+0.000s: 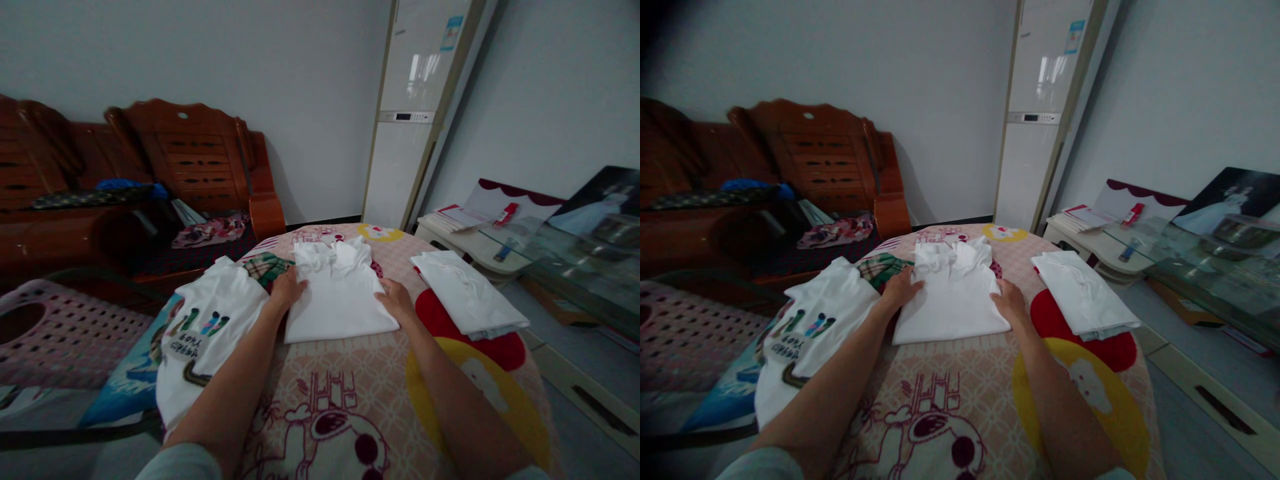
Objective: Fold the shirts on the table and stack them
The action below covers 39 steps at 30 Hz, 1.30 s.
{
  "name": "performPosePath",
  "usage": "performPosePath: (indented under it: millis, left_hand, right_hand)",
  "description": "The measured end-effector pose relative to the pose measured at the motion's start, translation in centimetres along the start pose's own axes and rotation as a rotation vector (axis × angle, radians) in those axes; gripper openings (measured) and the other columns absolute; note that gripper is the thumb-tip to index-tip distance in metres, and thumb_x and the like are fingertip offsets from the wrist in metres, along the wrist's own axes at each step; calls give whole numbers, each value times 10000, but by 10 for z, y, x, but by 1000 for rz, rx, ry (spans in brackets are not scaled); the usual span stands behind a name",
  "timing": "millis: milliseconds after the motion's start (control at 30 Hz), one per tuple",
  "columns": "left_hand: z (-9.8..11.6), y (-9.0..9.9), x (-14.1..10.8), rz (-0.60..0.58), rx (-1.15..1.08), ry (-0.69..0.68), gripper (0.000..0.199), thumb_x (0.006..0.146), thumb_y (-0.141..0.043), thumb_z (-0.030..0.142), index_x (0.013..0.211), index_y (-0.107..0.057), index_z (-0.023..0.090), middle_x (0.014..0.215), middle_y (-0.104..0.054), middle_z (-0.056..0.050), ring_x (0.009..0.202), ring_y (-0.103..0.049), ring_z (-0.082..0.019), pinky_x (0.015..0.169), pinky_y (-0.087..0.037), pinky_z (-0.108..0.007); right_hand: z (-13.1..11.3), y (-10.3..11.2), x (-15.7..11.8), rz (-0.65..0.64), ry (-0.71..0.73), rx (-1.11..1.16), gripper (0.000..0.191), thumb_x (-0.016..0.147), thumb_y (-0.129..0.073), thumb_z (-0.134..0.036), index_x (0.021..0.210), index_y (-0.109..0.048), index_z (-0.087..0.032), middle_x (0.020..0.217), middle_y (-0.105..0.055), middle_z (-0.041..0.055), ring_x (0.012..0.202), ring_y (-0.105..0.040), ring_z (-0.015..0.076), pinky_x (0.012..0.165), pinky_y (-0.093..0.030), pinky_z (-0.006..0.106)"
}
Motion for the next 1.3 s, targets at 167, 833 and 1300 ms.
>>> performPosePath:
  millis: [167,833,1300]
  left_hand:
    - [1,1,-2,17,-106,27,584,902,-540,290,1427,-392,83,1289,-638,-196,1206,-612,-268,984,-454,-315]
    - [84,18,-90,-835,-367,-498,505,686,-649,249,1186,-650,173,695,-697,-10,494,-642,-172,457,-459,-220]
    - [16,23,29,268,-413,21,321,885,-476,245,1063,-720,135,1077,-739,-117,997,-676,-221,892,-481,-286]
  right_hand:
    - [5,1,-3,-33,15,166,586,684,-662,-168,1269,-640,-186,1161,-719,75,1071,-654,246,928,-504,365]
    - [60,76,-142,-412,-91,344,608,668,-707,-296,1251,-665,-127,570,-570,-37,477,-476,109,454,-342,207]
    - [41,91,-23,162,-9,198,311,794,-517,-402,799,-721,-167,649,-684,44,614,-623,169,563,-464,240]
Point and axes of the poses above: each hand's wrist, its own x-axis towards the middle knuckle, its own y-axis out of the back of the hand, z = x × y, the point moved 6 cm from there along x, towards the middle knuckle
